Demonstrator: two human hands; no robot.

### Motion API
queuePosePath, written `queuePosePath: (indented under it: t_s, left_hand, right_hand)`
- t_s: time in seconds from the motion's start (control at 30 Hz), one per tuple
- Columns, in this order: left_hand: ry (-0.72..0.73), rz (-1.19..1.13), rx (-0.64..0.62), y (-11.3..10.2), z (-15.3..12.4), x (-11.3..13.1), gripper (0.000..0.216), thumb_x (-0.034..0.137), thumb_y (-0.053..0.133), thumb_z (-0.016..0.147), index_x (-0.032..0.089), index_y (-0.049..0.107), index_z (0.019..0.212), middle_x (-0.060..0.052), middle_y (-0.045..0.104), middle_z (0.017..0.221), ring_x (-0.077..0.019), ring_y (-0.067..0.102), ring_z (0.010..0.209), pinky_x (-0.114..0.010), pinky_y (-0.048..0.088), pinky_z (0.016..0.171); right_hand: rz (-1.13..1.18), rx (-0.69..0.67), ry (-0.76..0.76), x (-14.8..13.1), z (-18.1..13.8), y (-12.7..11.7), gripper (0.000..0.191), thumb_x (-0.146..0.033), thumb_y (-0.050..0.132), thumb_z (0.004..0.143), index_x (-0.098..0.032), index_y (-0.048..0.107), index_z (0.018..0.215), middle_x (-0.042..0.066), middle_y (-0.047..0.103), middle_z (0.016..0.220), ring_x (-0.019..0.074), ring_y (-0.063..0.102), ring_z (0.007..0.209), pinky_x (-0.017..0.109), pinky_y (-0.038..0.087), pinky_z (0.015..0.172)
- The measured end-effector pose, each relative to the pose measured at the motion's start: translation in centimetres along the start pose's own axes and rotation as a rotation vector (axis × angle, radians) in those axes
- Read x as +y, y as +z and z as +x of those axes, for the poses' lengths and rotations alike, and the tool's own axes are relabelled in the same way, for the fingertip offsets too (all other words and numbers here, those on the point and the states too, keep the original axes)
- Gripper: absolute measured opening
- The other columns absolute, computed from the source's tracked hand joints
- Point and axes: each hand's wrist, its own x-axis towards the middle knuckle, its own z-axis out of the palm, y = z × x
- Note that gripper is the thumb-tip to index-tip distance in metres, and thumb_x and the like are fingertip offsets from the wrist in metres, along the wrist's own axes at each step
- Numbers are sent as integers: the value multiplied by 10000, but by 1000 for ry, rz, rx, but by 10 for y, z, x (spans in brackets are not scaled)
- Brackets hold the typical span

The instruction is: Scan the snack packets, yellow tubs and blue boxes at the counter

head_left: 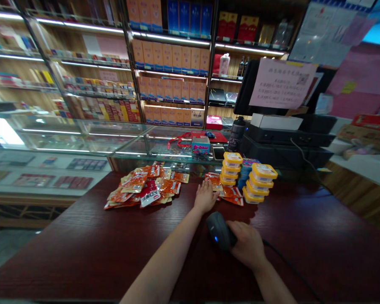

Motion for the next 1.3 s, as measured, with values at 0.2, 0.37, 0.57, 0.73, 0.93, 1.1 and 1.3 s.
queuePosePath:
  t_s: [0.2,0.37,0.57,0.73,0.93,1.1,1.3]
  left_hand:
    - [-35,-109,165,-22,5,-19,439,350,402,923,159,511,1303,-166,423,1424,-252,375,1339,-415,321,1085]
    - [-165,231,106,-77,23,-60,297,167,421,869,141,648,1060,-169,607,1126,-279,513,1160,-424,393,1001]
    - [-157,387,-116,-110,45,-96,237,136,527,793,134,666,986,-171,666,1064,-280,599,1052,-373,446,920]
    - [-87,412,-214,-114,49,-108,270,147,557,766,147,662,1015,-176,653,1132,-290,595,1069,-384,437,929]
    - [-38,422,-279,-118,50,-118,360,188,616,717,196,646,1076,-151,624,1196,-330,511,1164,-423,417,950]
    - [3,406,-281,-124,48,-129,458,213,646,679,219,627,1136,-140,577,1238,-308,489,1174,-402,390,982]
    - [2,390,-229,-136,42,-137,444,252,696,630,213,658,1070,-131,601,1139,-302,512,1113,-380,389,967]
  right_hand:
    - [1,-34,20,-4,-2,-4,357,-146,515,696,-208,636,1026,37,683,902,201,609,838,289,386,738]
    - [32,-56,4,-5,-2,-3,353,-150,521,697,-214,638,1025,29,683,900,205,611,853,297,381,748]
    - [32,-38,2,-3,-2,0,360,-145,526,694,-225,629,1030,23,682,912,193,603,854,287,371,753]
    - [31,-42,9,-4,-1,-1,344,-148,528,698,-228,634,1015,21,680,896,190,599,839,288,373,746]
    - [44,-55,15,-4,-1,-2,349,-157,528,714,-224,624,1042,23,681,916,190,597,863,295,376,774]
    - [58,-67,18,-3,-1,-2,331,-164,526,728,-233,628,1035,18,678,920,190,593,865,294,369,766]
    - [47,-91,31,-6,1,-6,347,-149,522,701,-228,636,1019,17,677,905,206,600,863,305,370,752]
